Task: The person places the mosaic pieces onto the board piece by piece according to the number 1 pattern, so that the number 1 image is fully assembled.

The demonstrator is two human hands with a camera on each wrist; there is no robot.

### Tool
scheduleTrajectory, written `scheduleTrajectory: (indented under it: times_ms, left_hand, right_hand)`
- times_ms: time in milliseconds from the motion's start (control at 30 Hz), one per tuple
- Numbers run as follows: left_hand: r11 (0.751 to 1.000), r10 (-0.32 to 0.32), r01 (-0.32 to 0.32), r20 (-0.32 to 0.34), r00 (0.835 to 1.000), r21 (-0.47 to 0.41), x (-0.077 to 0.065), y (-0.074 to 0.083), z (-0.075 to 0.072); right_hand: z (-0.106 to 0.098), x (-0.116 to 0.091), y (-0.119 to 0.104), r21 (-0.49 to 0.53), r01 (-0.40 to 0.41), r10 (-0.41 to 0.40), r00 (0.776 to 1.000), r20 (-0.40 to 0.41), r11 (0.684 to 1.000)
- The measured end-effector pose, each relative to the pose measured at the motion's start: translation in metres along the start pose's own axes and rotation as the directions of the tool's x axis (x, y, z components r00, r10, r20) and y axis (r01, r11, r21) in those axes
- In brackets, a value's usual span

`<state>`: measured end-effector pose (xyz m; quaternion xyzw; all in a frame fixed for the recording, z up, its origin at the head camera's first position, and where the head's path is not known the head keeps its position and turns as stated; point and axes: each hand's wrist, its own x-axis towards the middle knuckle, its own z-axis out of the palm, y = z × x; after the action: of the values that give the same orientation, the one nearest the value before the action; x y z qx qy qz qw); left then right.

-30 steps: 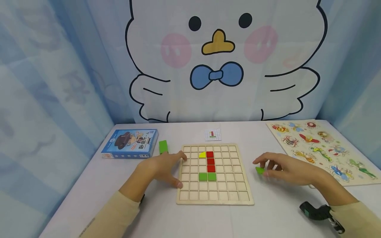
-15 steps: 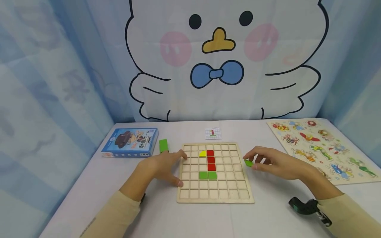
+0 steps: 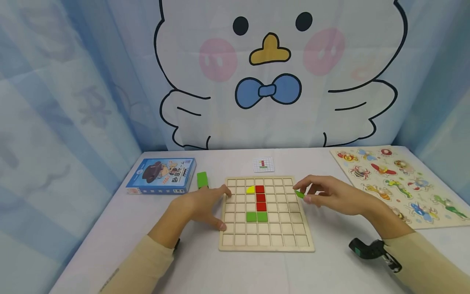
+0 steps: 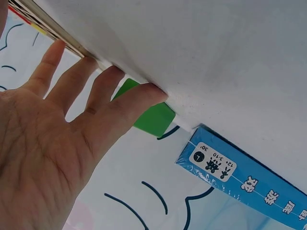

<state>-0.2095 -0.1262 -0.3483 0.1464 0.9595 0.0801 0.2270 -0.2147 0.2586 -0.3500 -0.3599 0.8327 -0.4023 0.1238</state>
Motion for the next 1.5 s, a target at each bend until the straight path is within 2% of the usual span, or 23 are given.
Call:
scheduleTrajectory:
  times_ms: [133,267,567,867,967,1300,1500]
  left_hand:
    - [1.0,0.001,-0.001,0.003,1.0,-0.005,-0.001,0.0,-0.002]
    - [1.0,0.005,-0.005,0.002,1.0,0.0,0.0,0.0,-0.003]
    - [1.0,-0.004,0.004,0.009,1.0,-0.011,-0.001,-0.001,-0.001]
    - [1.0,-0.005,0.005,0.011,1.0,-0.014,0.002,-0.003,0.0]
    - [1.0,-0.004,0.004,0.013,1.0,-0.016,0.002,-0.003,0.001]
    - [0.999,0.03,-0.03,0.002,1.0,0.023,0.003,-0.001,-0.005]
    - [1.0,0.01,-0.01,0.008,1.0,-0.005,0.0,-0.002,-0.003]
  right_hand:
    - [-0.002,0.007,-0.002,0.063,0.04,-0.037,0.998,-0.043,0.997]
    - [-0.002,0.012,-0.003,0.082,0.05,-0.045,0.996,-0.071,0.995]
    - [0.015,0.022,-0.002,0.109,0.041,-0.039,0.999,-0.025,0.993]
    - [0.03,0.036,-0.003,0.018,0.061,-0.062,0.997,0.052,0.998]
    - [0.033,0.04,-0.004,-0.003,0.049,-0.048,0.996,0.079,0.999]
    - [0.048,0.042,-0.008,-0.082,-0.016,0.023,0.996,0.086,0.997]
    - [0.054,0.047,-0.012,-0.118,0.007,0.005,0.995,0.098,0.993]
